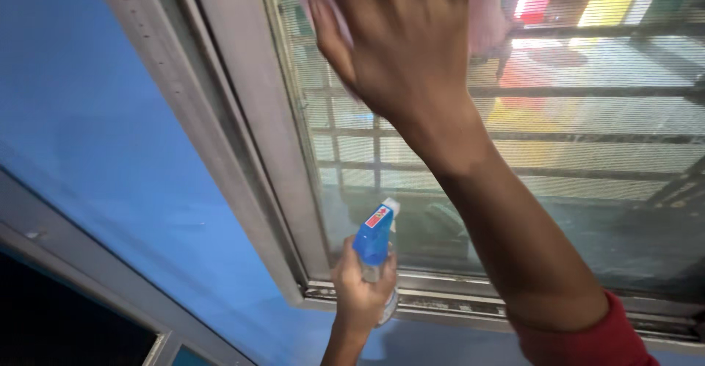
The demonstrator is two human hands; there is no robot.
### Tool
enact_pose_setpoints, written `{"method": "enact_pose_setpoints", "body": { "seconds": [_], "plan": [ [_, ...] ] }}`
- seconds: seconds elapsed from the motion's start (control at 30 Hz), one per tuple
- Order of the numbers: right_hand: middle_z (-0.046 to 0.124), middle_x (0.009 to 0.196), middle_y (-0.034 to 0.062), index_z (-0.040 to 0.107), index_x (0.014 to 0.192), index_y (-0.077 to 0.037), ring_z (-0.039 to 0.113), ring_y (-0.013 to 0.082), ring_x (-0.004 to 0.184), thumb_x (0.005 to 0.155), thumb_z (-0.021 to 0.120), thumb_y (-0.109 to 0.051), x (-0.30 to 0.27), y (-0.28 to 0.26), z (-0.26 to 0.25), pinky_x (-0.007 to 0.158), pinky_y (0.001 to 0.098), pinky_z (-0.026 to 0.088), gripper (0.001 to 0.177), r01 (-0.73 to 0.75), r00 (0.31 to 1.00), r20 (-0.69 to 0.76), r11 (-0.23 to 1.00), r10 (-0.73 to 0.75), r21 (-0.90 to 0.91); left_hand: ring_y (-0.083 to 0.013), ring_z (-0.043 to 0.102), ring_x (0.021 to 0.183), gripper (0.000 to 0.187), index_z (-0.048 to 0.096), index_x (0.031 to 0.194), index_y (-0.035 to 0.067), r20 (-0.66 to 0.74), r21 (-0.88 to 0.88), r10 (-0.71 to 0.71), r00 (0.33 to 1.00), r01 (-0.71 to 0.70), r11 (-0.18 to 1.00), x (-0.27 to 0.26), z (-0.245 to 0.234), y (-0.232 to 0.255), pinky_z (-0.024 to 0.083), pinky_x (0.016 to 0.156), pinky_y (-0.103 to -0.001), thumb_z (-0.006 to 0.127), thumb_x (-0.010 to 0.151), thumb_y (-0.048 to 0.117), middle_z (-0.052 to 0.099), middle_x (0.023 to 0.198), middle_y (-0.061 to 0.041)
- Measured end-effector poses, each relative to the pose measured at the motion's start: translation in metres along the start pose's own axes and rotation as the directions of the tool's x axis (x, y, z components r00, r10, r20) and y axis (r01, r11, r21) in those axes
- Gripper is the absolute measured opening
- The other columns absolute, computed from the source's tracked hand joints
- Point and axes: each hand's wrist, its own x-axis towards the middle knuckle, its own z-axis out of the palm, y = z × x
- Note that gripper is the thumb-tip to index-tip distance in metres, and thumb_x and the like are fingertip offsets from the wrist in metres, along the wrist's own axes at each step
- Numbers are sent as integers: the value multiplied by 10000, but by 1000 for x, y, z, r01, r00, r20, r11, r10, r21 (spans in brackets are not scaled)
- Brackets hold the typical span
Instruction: The person sprays a cleaning solution onto a window and wipes the surface with a pink cloth. The person repeatedly sprays and wipes different sections of the window to remove dirt and streaks.
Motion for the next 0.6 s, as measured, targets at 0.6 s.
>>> {"method": "enact_pose_setpoints", "body": {
  "seconds": [0.6],
  "plan": [
    [369, 1652, 217, 557, 1618, -220, 299, 374, 1550, 1145, 540, -488, -96, 28, -7, 1255, 619, 128, 543, 46, 931, 366, 989, 9, -141, -164, 766, 775, 295, 627, 1143, 6, 21, -80, -60, 998, 61, 995, 22, -4, -49, 607, 716, -314, 719, 883, 112, 745, 913, -81]
  ]
}}
